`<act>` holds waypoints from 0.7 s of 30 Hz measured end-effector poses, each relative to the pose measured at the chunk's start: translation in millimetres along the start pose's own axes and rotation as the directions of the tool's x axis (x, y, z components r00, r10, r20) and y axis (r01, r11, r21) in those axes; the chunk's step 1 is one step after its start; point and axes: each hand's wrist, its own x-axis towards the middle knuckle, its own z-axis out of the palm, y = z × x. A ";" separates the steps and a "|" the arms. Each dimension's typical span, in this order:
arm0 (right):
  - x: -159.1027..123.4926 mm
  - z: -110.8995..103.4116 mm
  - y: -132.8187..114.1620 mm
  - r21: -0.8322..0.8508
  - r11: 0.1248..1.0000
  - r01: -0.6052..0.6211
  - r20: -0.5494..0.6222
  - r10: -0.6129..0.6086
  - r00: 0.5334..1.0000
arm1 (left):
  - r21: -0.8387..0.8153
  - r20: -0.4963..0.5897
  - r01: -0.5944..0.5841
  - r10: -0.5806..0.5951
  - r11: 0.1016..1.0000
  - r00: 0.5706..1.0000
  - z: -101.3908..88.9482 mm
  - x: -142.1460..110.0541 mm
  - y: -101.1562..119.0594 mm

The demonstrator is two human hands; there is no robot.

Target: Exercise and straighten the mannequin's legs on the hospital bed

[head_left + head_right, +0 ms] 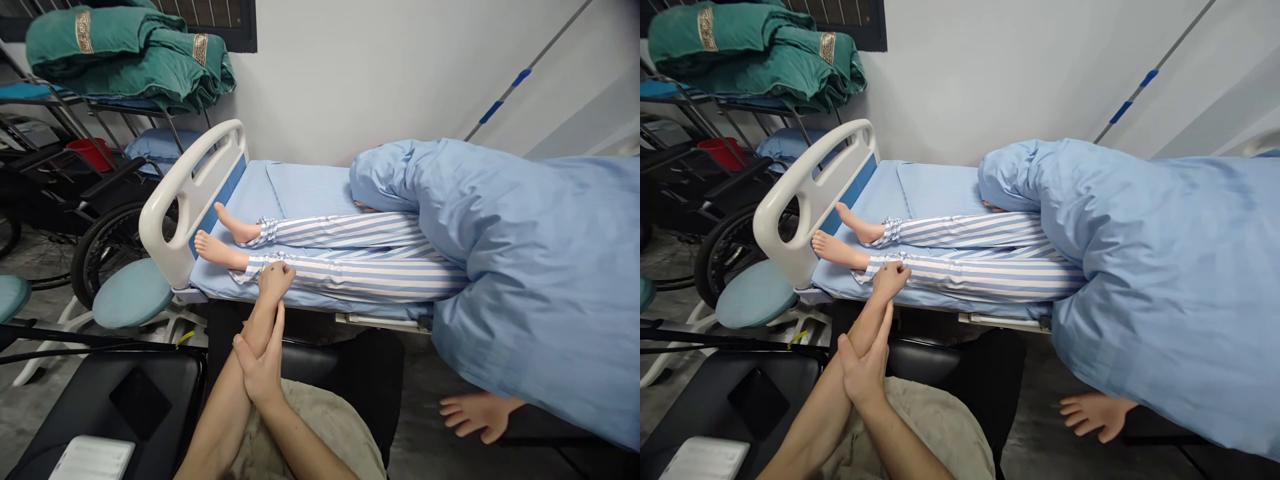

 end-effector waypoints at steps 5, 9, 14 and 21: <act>-0.2 -1.0 4.0 -0.126 0.978 0.164 0.070 -0.156 0.985 | 0.024 -0.002 0.011 -0.011 1.000 1.000 -2.3 -0.5 -2.7; -1.9 -2.3 6.6 -0.197 0.965 0.171 0.090 -0.156 0.984 | 0.040 0.010 -0.002 0.002 0.999 1.000 -0.4 -0.3 -3.3; -2.8 -2.8 9.7 -0.251 0.952 0.178 0.101 -0.157 0.982 | 0.043 0.025 0.019 -0.020 0.999 1.000 1.1 0.5 -4.7; -3.1 -3.6 13.5 -0.284 0.932 0.223 0.133 -0.192 0.972 | 0.024 0.039 0.003 -0.004 1.000 0.999 4.4 -0.3 -7.2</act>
